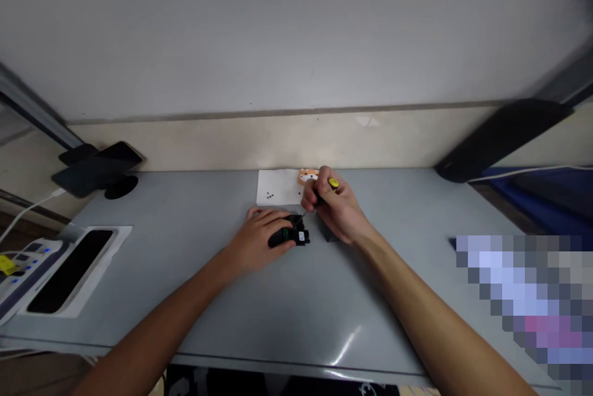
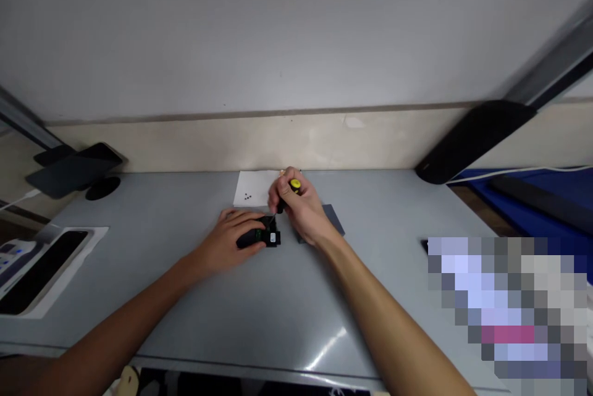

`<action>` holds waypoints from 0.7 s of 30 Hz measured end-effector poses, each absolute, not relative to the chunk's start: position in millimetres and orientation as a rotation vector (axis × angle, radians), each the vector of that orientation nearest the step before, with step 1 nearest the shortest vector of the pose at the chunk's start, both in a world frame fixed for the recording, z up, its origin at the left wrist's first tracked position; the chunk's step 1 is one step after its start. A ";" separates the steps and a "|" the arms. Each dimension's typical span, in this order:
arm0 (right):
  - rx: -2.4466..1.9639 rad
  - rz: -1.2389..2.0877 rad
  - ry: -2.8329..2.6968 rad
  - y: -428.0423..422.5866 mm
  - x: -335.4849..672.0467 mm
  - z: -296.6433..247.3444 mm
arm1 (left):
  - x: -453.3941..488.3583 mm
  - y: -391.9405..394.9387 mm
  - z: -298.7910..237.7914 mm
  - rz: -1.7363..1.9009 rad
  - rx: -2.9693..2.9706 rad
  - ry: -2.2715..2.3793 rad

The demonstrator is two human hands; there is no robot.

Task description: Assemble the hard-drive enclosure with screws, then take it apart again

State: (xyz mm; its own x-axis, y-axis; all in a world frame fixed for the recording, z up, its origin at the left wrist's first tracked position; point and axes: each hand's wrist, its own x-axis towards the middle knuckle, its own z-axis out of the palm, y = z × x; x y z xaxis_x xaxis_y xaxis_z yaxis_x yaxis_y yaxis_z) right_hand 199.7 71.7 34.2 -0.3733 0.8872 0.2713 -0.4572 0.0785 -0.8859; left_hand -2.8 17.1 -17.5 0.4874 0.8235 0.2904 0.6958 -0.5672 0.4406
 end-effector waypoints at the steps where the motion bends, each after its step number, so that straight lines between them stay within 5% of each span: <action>1: -0.511 1.551 -1.230 73.1 199.8 32.7 | -2.6 16.9 -17.3 0.691 2.468 1.298; 21: -0.551 1.447 -1.209 70.5 191.6 32.3 | -1.0 14.3 -15.2 0.691 2.487 1.303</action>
State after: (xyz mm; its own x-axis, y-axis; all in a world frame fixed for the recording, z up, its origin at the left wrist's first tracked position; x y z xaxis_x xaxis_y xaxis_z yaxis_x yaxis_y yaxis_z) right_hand 191.6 70.5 32.3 -0.2746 0.9190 0.2829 -0.4417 0.1407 -0.8861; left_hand -1.0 14.3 -15.2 0.4878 0.8224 0.2927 0.7040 -0.5689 0.4252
